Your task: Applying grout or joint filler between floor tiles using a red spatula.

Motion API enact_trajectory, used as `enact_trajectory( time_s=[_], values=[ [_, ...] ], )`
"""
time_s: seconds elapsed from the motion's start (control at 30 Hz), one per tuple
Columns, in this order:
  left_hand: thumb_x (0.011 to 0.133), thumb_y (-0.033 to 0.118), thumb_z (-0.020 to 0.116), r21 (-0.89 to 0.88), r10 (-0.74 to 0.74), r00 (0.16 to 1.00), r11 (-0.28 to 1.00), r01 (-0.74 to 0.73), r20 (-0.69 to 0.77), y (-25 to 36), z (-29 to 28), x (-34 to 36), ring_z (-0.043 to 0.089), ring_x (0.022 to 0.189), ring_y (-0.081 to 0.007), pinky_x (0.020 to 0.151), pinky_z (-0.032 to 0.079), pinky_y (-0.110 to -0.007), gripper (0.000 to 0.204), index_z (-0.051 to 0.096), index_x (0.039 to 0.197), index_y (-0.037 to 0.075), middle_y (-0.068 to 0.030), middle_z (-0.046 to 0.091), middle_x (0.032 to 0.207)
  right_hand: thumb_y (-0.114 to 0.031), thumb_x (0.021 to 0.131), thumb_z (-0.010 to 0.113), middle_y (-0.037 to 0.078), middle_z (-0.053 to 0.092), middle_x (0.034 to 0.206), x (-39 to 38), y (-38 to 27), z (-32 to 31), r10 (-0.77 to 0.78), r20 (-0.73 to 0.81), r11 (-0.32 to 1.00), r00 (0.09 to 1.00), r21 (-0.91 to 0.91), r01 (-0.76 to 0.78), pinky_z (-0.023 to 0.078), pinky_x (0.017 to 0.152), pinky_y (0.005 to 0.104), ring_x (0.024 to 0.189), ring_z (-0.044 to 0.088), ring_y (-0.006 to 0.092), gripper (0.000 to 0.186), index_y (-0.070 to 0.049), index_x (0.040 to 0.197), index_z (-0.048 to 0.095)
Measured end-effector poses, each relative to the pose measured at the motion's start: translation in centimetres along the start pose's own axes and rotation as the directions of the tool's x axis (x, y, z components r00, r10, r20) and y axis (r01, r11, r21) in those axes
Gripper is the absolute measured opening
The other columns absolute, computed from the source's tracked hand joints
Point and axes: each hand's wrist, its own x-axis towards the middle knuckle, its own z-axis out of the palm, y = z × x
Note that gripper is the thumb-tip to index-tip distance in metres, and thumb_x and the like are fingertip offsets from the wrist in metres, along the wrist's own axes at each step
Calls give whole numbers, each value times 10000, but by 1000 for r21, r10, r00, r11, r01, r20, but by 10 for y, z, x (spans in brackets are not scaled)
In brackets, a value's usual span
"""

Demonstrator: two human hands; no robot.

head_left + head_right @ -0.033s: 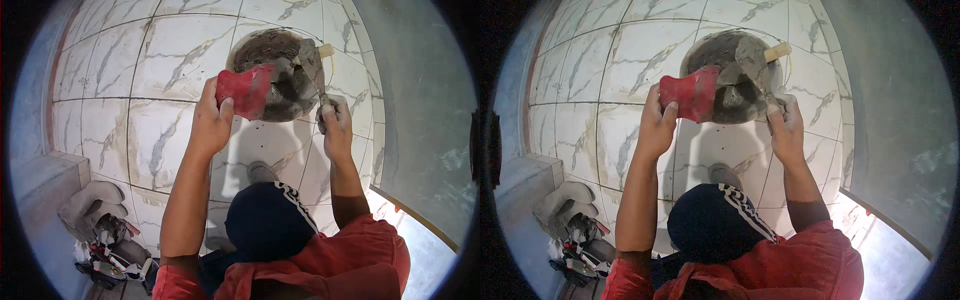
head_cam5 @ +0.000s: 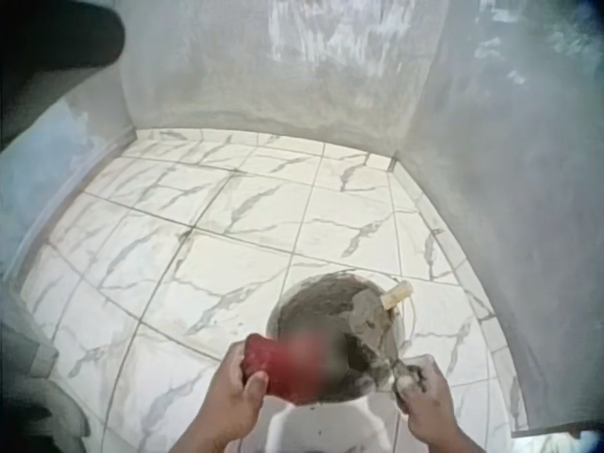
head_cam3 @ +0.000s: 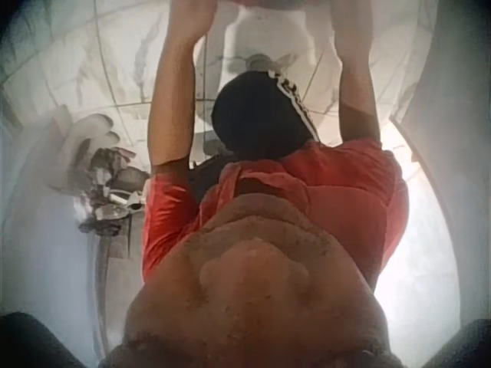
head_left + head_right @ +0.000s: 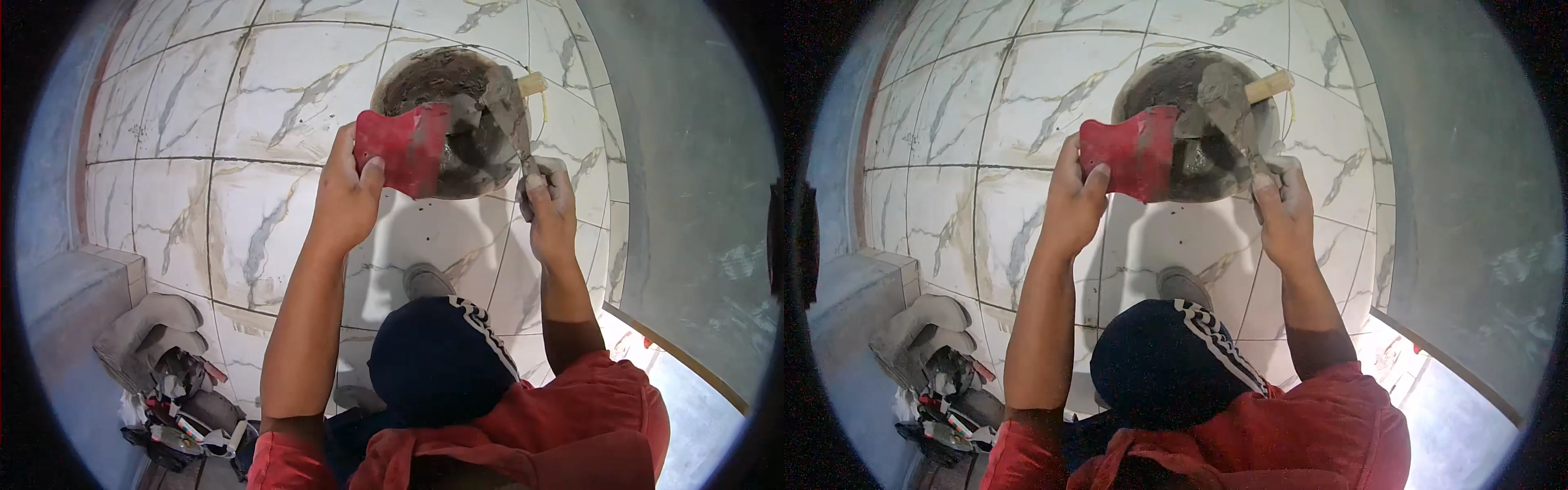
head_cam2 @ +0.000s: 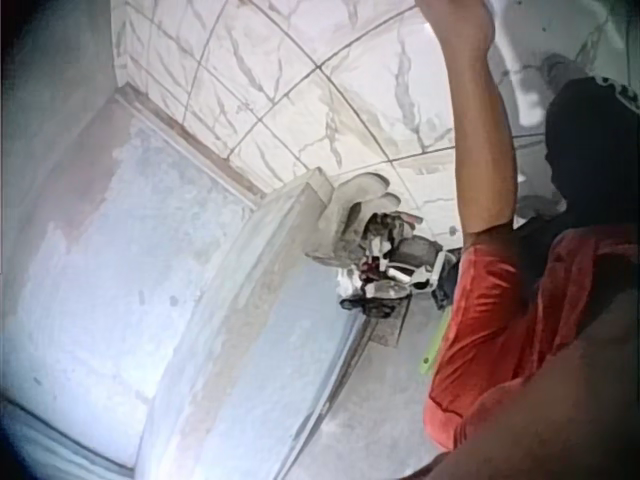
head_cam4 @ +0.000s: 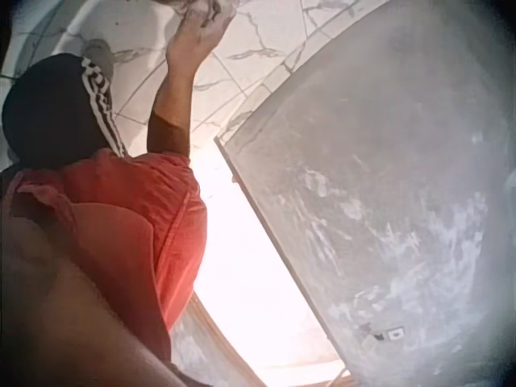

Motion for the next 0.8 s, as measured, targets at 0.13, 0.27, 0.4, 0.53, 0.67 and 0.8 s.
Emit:
enact_trajectory(
  time_s=[0.13,0.27,0.4,0.53,0.67,0.8],
  values=[
    [898,31,473,-237,-116,985,961,144,126,15,-5,13,439,598,-68,472,344,-225,443,411,1336,4,-52,579,897,-265,954,542,-5,477,756,-2,-6,-8,-42,119,997,992,-52,49,298,519,197,589,364,36,294,-23,1119,511],
    [877,16,484,-355,-262,941,877,324,213,23,-15,13,448,597,-69,456,336,-222,460,423,1333,8,-35,563,866,-247,904,580,10,511,792,5,-24,-39,-33,272,943,962,-312,120,385,628,248,692,451,89,280,-15,1061,563],
    [843,26,508,-364,-268,941,872,328,207,21,-21,9,490,648,-93,506,383,-245,450,484,1292,36,-40,577,878,-221,877,594,31,523,797,12,-43,-46,-4,361,867,932,-464,183,411,672,276,730,476,126,259,3,1009,588],
    [849,25,503,-350,-285,937,873,341,201,25,-22,6,483,651,-86,509,383,-244,445,483,1294,39,-33,573,878,-199,875,596,21,488,748,18,-50,-49,22,392,789,919,-571,225,382,634,266,683,425,119,223,0,977,585],
    [864,32,501,-343,-267,947,885,315,181,24,-26,4,474,640,-77,507,385,-244,433,475,1296,43,-27,570,871,-164,863,589,31,481,723,18,-55,-45,11,395,775,919,-585,242,380,620,269,660,420,123,197,-1,974,583],
    [891,46,516,-323,-188,972,920,224,138,31,-27,1,458,617,-59,468,348,-212,451,439,1334,16,-33,572,880,-128,850,580,29,479,725,19,-51,-44,6,391,750,920,-611,254,379,611,274,658,420,122,165,-3,956,580]
  ],
)
